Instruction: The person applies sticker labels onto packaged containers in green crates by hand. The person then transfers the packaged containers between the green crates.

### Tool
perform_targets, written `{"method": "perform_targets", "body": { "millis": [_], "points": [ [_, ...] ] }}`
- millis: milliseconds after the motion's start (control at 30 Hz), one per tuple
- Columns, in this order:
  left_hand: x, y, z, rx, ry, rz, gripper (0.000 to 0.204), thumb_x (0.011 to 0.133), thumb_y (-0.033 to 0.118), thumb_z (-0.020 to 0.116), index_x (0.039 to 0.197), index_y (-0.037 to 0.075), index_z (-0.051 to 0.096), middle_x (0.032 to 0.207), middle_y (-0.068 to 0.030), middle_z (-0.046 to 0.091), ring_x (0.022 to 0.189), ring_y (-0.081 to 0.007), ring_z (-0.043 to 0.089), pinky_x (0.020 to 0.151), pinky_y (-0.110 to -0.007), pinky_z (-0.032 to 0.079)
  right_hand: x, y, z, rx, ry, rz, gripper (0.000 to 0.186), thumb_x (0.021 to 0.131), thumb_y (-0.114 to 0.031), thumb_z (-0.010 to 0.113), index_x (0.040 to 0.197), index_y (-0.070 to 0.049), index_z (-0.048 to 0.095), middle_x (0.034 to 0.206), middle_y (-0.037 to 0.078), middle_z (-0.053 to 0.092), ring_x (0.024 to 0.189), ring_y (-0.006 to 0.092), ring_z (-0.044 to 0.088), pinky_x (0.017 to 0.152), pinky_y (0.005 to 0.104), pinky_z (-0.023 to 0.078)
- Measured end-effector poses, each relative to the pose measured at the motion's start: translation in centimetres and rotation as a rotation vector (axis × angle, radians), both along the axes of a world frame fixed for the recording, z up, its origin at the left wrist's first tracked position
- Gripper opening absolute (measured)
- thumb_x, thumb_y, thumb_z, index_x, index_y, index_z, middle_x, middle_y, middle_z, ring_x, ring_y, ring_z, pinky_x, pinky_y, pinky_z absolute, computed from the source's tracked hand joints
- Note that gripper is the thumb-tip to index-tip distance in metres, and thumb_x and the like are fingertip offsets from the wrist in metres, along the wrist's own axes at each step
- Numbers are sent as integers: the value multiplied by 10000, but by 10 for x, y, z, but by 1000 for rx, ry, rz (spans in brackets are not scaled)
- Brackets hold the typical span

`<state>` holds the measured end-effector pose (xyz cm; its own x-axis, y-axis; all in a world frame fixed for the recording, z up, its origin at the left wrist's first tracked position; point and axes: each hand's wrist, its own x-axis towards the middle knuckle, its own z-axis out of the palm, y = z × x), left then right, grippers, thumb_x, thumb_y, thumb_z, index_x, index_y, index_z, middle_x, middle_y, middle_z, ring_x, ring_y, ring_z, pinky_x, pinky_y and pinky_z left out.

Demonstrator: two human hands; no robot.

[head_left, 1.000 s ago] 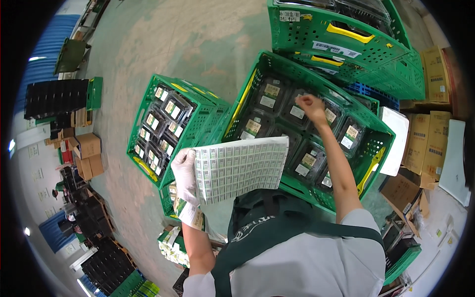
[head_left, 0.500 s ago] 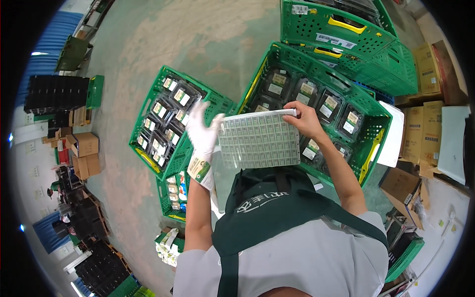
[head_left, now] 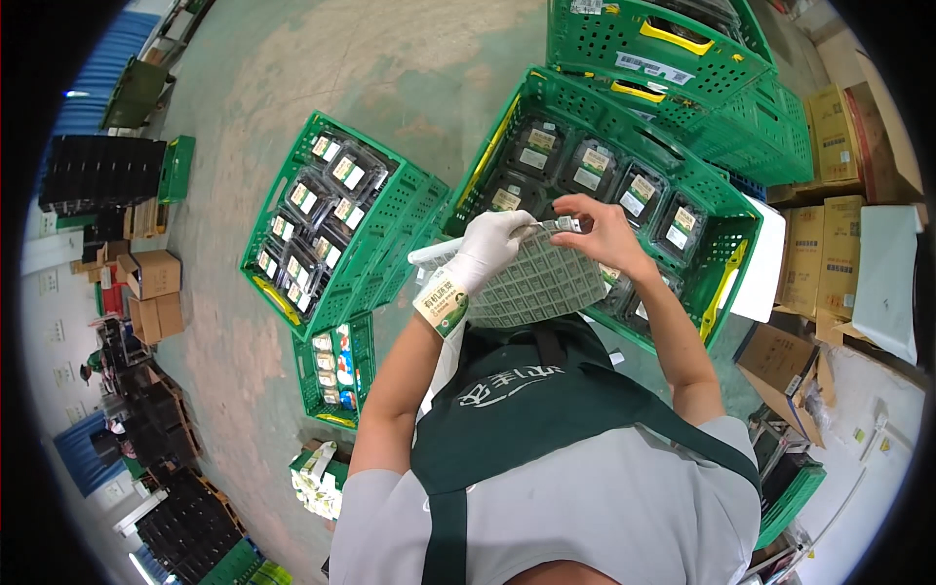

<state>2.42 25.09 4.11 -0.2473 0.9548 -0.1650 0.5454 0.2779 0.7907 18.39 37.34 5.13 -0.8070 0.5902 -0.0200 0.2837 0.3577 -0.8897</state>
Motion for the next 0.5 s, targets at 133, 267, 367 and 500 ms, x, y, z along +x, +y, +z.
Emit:
{"method": "perform_targets", "body": {
  "millis": [133, 267, 367, 500],
  "points": [
    [9, 6, 17, 7, 142, -75, 124, 830, 159, 571, 878, 56, 623, 754, -158, 610, 723, -341, 589, 626, -384, 461, 13, 10, -7, -84, -28, 32, 183, 728, -97, 698, 873, -8, 631, 683, 70, 623, 571, 107, 534, 569, 258, 443],
    [14, 8, 21, -70, 235, -127, 118, 828, 169, 569, 853, 66, 621, 741, -150, 615, 730, -335, 596, 627, -408, 459, 18, 17, 2, -48, -73, 111, 256, 705, -158, 723, 909, -27, 639, 800, 73, 662, 668, 177, 597, 629, 300, 478],
    [19, 13, 24, -123, 345, -189, 130, 824, 194, 577, 850, 76, 627, 736, -142, 619, 730, -334, 600, 634, -414, 464, 24, 28, 14, -117, -79, 142, 301, 678, -216, 741, 917, -56, 653, 852, 70, 670, 764, 223, 619, 669, 322, 497],
    [29, 19, 28, -78, 390, -212, 173, 829, 242, 568, 832, 79, 624, 725, -142, 624, 712, -328, 609, 650, -418, 470, 27, 34, 9, 234, 18, 265, 222, 671, -200, 726, 853, -94, 654, 748, 12, 627, 779, 204, 552, 604, 332, 493]
  ]
}}
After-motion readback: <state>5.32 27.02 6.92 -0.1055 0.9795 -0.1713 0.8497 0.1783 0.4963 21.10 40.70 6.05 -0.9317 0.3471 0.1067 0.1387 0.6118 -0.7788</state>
